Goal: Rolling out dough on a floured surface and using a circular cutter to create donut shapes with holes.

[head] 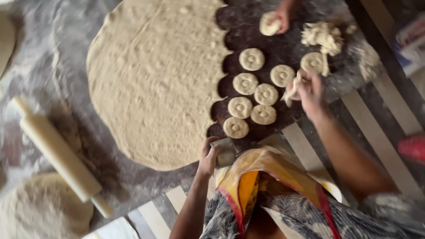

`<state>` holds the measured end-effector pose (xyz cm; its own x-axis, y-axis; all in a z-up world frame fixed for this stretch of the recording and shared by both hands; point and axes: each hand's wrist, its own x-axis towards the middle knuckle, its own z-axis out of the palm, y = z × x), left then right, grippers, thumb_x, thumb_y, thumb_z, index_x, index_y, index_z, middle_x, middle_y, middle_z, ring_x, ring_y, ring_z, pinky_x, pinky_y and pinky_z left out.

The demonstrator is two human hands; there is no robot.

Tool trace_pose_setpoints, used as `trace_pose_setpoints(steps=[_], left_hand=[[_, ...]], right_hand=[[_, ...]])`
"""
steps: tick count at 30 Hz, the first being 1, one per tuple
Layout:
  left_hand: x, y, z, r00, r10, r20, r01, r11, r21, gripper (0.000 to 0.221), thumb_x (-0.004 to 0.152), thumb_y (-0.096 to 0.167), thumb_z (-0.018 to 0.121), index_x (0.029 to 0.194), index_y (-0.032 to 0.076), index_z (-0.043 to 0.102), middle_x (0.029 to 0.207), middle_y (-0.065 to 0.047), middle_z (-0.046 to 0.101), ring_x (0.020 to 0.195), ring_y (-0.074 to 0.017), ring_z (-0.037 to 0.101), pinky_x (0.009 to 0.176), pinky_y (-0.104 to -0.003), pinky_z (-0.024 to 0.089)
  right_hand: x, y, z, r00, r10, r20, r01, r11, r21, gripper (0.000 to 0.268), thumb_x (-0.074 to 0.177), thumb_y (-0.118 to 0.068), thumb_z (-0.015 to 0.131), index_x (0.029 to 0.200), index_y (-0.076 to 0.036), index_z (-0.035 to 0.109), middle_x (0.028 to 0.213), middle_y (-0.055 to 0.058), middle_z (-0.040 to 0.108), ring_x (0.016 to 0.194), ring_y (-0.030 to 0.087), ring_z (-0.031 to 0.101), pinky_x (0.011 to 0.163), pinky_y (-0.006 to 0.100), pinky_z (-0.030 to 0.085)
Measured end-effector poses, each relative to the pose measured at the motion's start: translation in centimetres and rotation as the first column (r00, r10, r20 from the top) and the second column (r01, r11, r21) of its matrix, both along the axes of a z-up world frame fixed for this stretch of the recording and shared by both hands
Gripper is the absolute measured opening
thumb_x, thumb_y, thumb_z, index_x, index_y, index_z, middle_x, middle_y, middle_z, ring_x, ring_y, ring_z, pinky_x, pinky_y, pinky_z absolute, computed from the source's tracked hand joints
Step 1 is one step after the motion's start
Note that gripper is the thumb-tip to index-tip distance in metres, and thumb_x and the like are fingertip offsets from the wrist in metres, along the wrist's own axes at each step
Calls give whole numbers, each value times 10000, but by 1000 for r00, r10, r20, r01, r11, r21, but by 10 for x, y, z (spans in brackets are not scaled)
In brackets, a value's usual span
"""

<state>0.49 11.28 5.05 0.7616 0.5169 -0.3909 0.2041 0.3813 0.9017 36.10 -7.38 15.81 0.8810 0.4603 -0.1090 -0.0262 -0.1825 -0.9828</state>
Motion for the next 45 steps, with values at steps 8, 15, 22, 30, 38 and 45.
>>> trace_pose_setpoints(steps=[8, 15, 22, 30, 38, 45], left_hand=[[54, 0, 67, 996, 53, 66, -36, 970, -239, 550, 905, 290, 515, 1410, 75, 490, 1233, -131, 631, 1042, -255, 650, 861, -393, 577], [102, -34, 94, 992, 100, 81, -75, 958, -276, 775, 889, 464, 540, 1554, 103, 368, 1235, -197, 621, 1060, -289, 658, 900, -416, 584], [104, -61, 76, 938, 319, 132, -280, 927, -250, 697, 986, 408, 553, 1578, 71, 406, 1306, -176, 599, 1144, -239, 620, 994, -373, 514], [90, -33, 67, 891, 453, -15, -432, 839, -332, 640, 919, 330, 523, 1516, 119, 426, 1356, -121, 584, 1238, -247, 578, 1050, -384, 481], [133, 27, 68, 995, 96, -37, -100, 819, -565, 648, 936, 359, 493, 1541, 151, 390, 1301, -148, 583, 1140, -273, 577, 959, -406, 496], [197, 110, 39, 977, -207, 50, 212, 963, -168, 832, 885, 409, 696, 1580, 109, 351, 1386, -198, 554, 1294, -326, 545, 1064, -423, 498]], right_hand=[[160, 3, -22, 965, -127, 229, 115, 991, 66, 217, 1108, -106, 538, 1296, -24, 611, 1380, 178, 628, 1203, 256, 700, 980, 385, 646], [138, 103, -65, 931, 247, 269, -215, 966, -144, 455, 1019, -209, 623, 1426, -22, 546, 1383, 198, 624, 1221, 268, 660, 976, 343, 599], [115, 270, -146, 539, 512, 668, -252, 855, -452, 670, 977, -405, 609, 1423, -5, 309, 1169, 153, 516, 1047, 269, 527, 882, 316, 395], [108, 340, -86, 790, 602, 120, -338, 590, -733, 369, 846, -323, 733, 1104, -71, 655, 1150, 183, 685, 1035, 343, 662, 922, 501, 496], [120, 305, -135, 826, 176, -535, -58, 971, 230, 116, 877, -170, 669, 908, -62, 642, 868, 86, 685, 789, 199, 666, 632, 326, 563], [162, 304, -99, 944, 297, -145, -299, 954, 9, 251, 969, -221, 696, 1179, -94, 646, 1063, 39, 710, 919, 139, 716, 744, 296, 631]])
